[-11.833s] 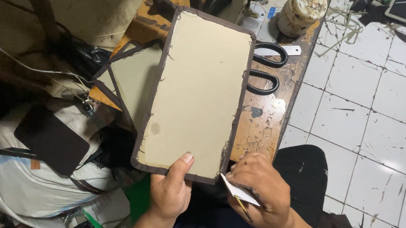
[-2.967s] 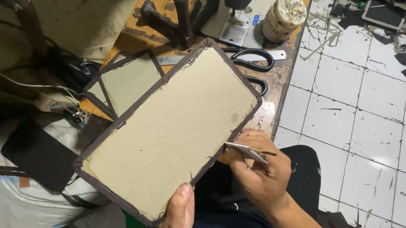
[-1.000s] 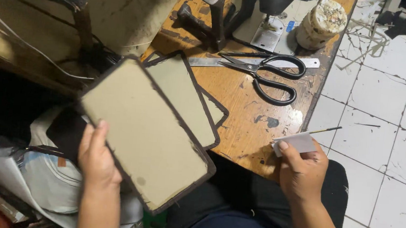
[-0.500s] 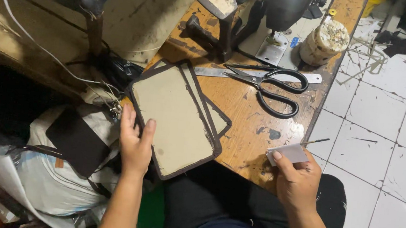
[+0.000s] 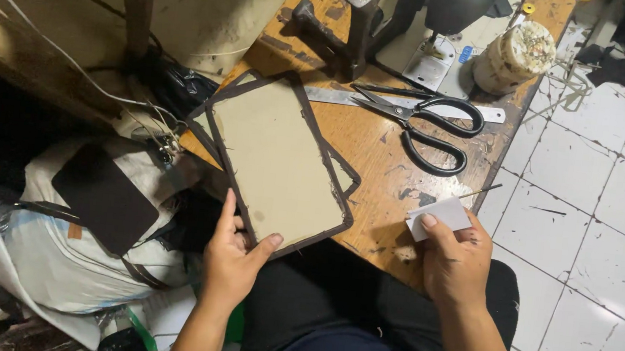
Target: Finish the edges of a leather panel by smoothing the folds with a scraper and trimming with scissors
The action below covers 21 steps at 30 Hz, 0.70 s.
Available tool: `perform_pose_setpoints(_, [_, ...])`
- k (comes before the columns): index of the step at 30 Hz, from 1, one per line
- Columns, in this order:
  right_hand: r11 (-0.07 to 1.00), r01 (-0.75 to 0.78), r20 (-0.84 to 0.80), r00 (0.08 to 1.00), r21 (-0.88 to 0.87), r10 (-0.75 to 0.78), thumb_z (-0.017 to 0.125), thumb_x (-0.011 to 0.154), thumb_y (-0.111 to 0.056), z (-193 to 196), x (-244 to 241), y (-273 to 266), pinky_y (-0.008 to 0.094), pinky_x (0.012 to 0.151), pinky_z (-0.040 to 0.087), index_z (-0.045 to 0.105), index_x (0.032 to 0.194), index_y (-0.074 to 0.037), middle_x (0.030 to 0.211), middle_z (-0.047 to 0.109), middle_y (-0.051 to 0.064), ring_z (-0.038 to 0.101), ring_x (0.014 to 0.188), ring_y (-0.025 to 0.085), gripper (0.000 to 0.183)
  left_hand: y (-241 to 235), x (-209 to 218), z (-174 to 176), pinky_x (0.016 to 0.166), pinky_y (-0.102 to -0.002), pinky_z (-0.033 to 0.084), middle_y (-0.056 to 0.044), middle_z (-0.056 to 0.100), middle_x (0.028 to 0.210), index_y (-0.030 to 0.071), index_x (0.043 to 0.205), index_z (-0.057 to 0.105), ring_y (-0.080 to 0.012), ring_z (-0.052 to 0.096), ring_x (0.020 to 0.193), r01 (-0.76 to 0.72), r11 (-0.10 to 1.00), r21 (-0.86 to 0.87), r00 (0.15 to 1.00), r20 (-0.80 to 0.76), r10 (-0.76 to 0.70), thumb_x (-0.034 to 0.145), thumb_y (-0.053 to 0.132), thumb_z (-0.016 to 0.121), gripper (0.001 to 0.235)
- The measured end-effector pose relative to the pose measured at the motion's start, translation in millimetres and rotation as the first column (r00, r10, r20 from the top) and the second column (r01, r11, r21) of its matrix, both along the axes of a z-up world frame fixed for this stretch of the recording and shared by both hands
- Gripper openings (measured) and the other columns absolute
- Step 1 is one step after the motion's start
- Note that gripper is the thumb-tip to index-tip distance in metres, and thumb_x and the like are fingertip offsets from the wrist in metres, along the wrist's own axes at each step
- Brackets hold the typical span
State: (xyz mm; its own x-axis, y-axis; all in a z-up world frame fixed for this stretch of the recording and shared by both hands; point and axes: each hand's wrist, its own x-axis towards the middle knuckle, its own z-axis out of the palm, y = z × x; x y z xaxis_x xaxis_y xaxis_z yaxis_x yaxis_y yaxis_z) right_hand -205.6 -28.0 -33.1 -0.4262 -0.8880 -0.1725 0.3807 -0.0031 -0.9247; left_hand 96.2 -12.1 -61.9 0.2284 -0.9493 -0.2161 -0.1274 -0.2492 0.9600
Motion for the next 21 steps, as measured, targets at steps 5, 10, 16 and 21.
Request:
perform_pose_setpoints(5, [0.995, -0.064, 0.130, 0.989, -0.073, 0.073, 0.076, 0.081, -0.002, -2.3, 3.4, 12.0, 0.026, 0.070, 0.050, 0.059, 0.091, -0.003, 0.079, 0.059, 0.004, 0.059, 0.073, 0.015, 0.020, 5.5, -17.4, 21.9, 0.088, -0.040, 0.050, -0.018, 0.049, 0.138, 0.003, 0.148, 0.049, -0.0289, 0.059, 0.106, -0.020, 0.882, -0.471, 0.811, 0.509, 0.290, 0.080, 0.038, 0.081, 0.083])
perform_pose_setpoints(10, [0.985, -0.167, 0.127, 0.977, -0.050, 0.172, 0.078, 0.082, -0.006, 7.0, 14.1, 30.9, 0.037, 0.064, 0.057, 0.062, 0.090, 0.003, 0.078, 0.065, 0.015, 0.067, 0.071, 0.027, 0.020, 23.9, -65.1, 72.1, 0.085, -0.033, 0.059, -0.014, 0.067, 0.116, 0.003, 0.118, 0.067, -0.0255, 0.068, 0.099, 0.214, 0.819, -0.533, 0.913, 0.407, 0.026, 0.087, 0.022, 0.077, 0.038])
perform_pose_setpoints(16, [0.894, -0.354, 0.026, 0.927, -0.274, 0.374, 0.073, 0.085, 0.001, 25.6, 26.6, 42.9, 0.037, 0.073, 0.056, 0.070, 0.088, 0.008, 0.085, 0.070, 0.021, 0.069, 0.078, 0.032, 0.008, 24.7, -103.4, 72.8, 0.060, -0.024, 0.048, -0.002, 0.075, 0.098, 0.013, 0.105, 0.077, -0.0093, 0.062, 0.070, 0.317, 0.885, -0.341, 0.945, 0.036, -0.325, 0.087, 0.023, 0.078, 0.021])
perform_pose_setpoints(21, [0.877, -0.361, -0.312, 0.913, -0.318, 0.263, 0.071, 0.086, -0.001, 29.4, 23.1, 53.7, 0.035, 0.076, 0.060, 0.069, 0.084, 0.001, 0.085, 0.072, 0.017, 0.071, 0.080, 0.028, 0.004, 27.1, -106.6, 59.4, 0.063, -0.022, 0.049, -0.003, 0.074, 0.088, 0.012, 0.092, 0.077, -0.0091, 0.065, 0.073, 0.274, 0.883, -0.381, 0.925, -0.146, -0.350, 0.087, 0.013, 0.082, 0.007])
